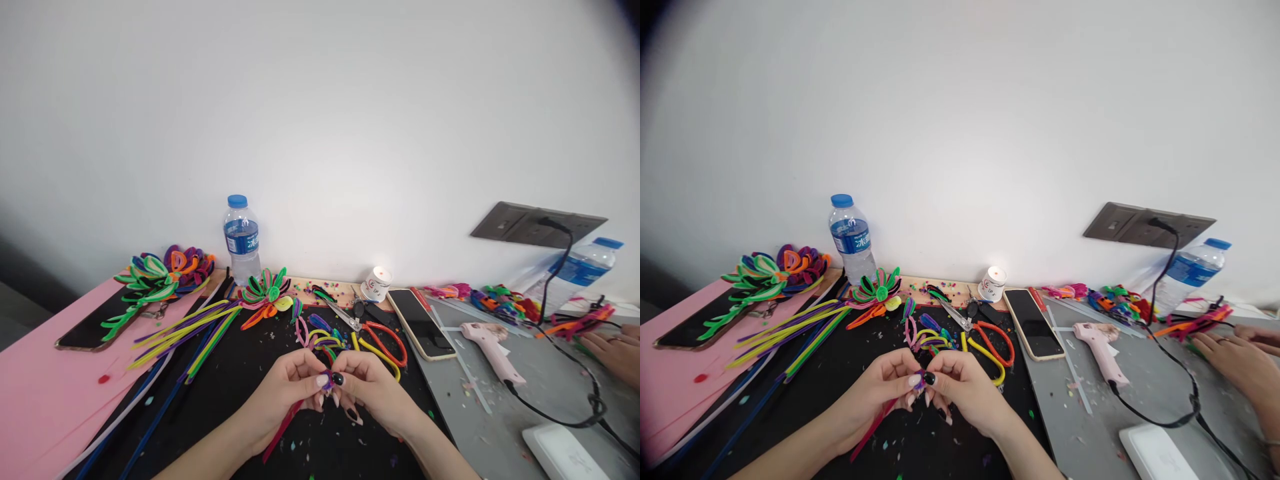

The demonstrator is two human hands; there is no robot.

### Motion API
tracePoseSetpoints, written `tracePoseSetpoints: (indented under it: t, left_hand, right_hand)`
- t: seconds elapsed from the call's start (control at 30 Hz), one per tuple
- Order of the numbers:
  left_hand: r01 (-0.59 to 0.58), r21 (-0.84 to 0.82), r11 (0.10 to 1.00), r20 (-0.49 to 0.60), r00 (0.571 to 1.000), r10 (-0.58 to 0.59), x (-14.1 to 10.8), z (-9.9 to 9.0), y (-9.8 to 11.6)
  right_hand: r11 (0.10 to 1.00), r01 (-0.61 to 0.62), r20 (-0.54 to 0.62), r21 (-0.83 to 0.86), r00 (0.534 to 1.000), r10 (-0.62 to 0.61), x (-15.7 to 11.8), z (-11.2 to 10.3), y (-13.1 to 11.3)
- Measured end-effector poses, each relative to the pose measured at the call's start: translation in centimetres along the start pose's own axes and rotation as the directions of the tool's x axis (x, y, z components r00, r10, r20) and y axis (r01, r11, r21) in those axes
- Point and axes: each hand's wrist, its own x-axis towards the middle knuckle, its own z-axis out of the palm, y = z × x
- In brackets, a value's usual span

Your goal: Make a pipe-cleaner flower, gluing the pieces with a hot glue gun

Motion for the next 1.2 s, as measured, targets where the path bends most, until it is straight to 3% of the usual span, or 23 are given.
tracePoseSetpoints:
  t: [0.7, 0.83, 1.03, 1.2]
  left_hand:
    - [0.123, -0.207, 0.971, -0.007, 0.992, -0.127, -0.3, 0.2, -0.4]
    - [0.139, -0.303, 0.943, 0.057, 0.99, -0.128, 0.0, 0.0, -0.2]
    - [0.239, -0.486, 0.841, 0.152, 0.97, -0.188, 0.1, -0.6, 0.0]
    - [0.321, -0.463, 0.826, 0.256, 0.941, -0.222, -0.1, -0.5, 0.1]
  right_hand:
    - [0.998, 0.048, -0.064, -0.033, 0.997, -0.05, 0.1, 0.4, 0.4]
    - [0.998, 0.058, -0.076, -0.029, 0.995, -0.061, 0.3, 0.4, 0.5]
    - [0.977, 0.181, -0.248, -0.117, 0.947, -0.205, -0.2, 1.0, -0.3]
    - [0.985, 0.163, -0.168, -0.057, 0.971, -0.171, -0.6, 1.4, -0.8]
